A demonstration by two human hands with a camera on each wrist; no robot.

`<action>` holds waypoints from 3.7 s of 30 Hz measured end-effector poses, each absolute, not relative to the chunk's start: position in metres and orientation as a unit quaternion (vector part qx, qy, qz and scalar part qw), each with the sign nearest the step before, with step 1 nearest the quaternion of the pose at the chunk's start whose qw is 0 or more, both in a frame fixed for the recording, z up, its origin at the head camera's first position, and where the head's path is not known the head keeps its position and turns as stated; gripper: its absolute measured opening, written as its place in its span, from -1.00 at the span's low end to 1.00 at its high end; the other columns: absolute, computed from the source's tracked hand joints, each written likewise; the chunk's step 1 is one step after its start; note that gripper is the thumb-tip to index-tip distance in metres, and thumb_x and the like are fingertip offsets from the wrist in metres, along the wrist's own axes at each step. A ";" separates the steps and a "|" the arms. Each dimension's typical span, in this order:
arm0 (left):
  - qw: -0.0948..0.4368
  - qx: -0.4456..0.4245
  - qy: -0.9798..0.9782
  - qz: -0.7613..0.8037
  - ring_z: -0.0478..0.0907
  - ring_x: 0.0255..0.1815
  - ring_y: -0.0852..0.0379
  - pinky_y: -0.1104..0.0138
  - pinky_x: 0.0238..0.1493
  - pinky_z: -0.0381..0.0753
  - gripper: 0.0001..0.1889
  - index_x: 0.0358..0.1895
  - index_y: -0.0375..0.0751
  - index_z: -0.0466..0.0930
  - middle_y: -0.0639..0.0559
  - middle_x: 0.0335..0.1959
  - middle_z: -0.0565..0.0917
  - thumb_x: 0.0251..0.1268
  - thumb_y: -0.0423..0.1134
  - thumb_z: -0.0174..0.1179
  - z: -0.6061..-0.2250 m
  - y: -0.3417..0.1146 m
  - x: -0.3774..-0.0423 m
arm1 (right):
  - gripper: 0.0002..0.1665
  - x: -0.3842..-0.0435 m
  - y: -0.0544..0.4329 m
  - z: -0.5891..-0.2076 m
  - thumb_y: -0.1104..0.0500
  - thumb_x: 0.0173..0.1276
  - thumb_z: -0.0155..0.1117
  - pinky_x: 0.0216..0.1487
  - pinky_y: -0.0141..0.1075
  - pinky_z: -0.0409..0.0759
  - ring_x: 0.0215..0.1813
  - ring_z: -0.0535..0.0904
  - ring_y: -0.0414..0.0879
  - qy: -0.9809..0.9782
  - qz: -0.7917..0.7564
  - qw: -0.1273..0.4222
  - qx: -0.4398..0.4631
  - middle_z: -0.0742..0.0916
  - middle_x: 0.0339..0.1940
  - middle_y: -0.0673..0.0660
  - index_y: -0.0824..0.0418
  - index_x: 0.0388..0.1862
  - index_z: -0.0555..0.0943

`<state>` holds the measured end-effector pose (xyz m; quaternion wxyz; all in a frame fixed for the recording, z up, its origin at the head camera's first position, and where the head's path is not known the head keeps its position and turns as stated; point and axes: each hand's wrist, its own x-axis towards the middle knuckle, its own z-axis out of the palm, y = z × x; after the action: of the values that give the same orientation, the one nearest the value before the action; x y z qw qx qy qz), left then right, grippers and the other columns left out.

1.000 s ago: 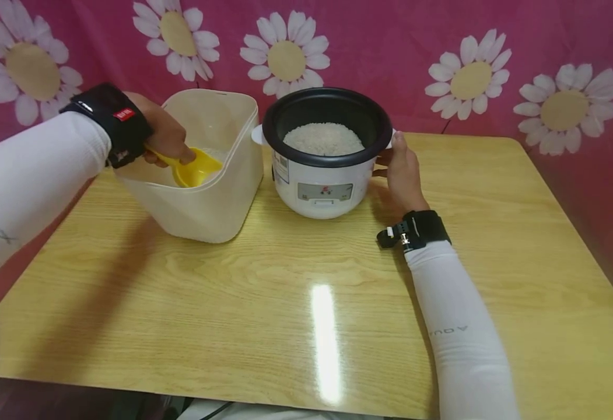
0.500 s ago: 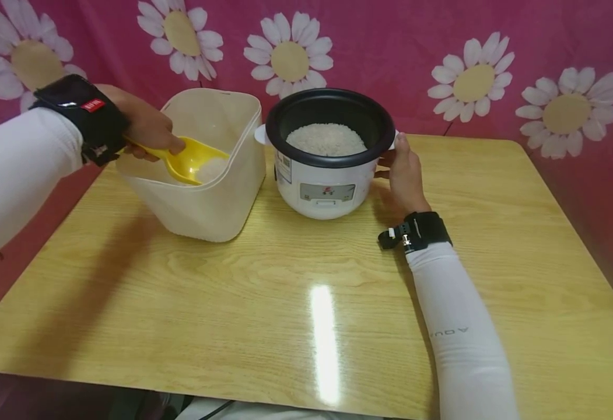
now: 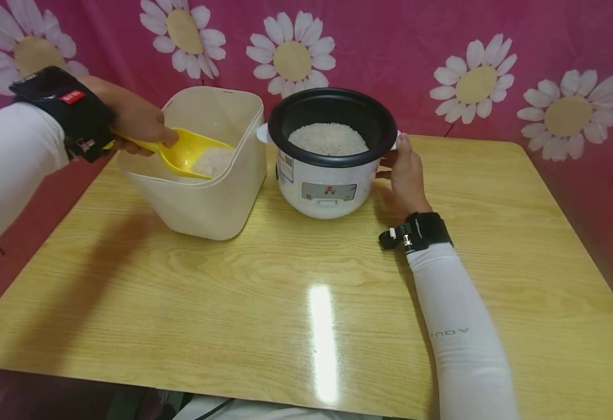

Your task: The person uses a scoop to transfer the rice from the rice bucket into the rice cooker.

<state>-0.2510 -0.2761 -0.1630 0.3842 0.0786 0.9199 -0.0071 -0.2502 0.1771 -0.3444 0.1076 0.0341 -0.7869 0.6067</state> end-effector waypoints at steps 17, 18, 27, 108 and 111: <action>0.444 0.085 0.890 0.060 0.34 -0.62 0.21 0.38 -0.47 0.42 -0.48 -0.39 -0.10 0.53 0.17 -0.61 0.43 0.64 0.12 -0.24 -0.162 -0.298 -0.253 | -0.18 -0.248 0.177 -0.347 -0.48 0.57 -0.43 0.29 0.12 0.63 0.12 0.67 -0.08 -0.783 0.609 0.118 0.037 0.70 0.22 0.20 -0.07 0.27 0.59; 0.445 0.086 0.889 0.062 0.34 -0.63 0.21 0.38 -0.48 0.43 -0.47 -0.42 -0.09 0.52 0.17 -0.62 0.43 0.64 0.13 -0.25 -0.162 -0.300 -0.253 | -0.19 -0.248 0.178 -0.348 -0.48 0.57 -0.43 0.29 0.12 0.63 0.12 0.67 -0.09 -0.784 0.607 0.121 0.039 0.71 0.21 0.20 -0.06 0.27 0.59; 0.451 0.113 0.883 0.060 0.32 -0.66 0.22 0.39 -0.51 0.42 -0.43 -0.51 -0.05 0.46 0.18 -0.65 0.39 0.67 0.10 -0.35 -0.158 -0.304 -0.252 | -0.19 -0.248 0.177 -0.345 -0.51 0.55 -0.43 0.25 0.00 0.67 0.16 0.66 -0.06 -0.784 0.609 0.111 0.037 0.69 0.24 0.18 -0.13 0.31 0.57; 0.299 0.126 0.942 0.087 0.34 -0.57 0.18 0.38 -0.46 0.44 -0.53 0.10 -0.15 0.42 0.20 -0.52 0.42 0.63 0.17 -0.23 -0.126 -0.172 -0.272 | -0.20 -0.249 0.167 -0.346 -0.45 0.59 -0.43 0.23 0.06 0.66 0.15 0.64 -0.02 -0.772 0.624 0.111 0.041 0.67 0.27 0.24 -0.03 0.32 0.55; 0.285 0.136 0.946 0.069 0.33 -0.59 0.17 0.38 -0.47 0.43 -0.55 -0.04 -0.15 0.46 0.19 -0.55 0.41 0.63 0.15 -0.23 -0.127 -0.161 -0.273 | -0.19 -0.250 0.166 -0.346 -0.45 0.59 -0.45 0.21 0.04 0.67 0.15 0.64 -0.02 -0.776 0.618 0.116 0.042 0.67 0.26 0.25 -0.02 0.31 0.55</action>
<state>-0.2734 -0.1615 -0.1266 0.2849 0.1356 0.9464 0.0689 -0.2497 0.1661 -0.3464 0.1160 0.0423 -0.7763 0.6182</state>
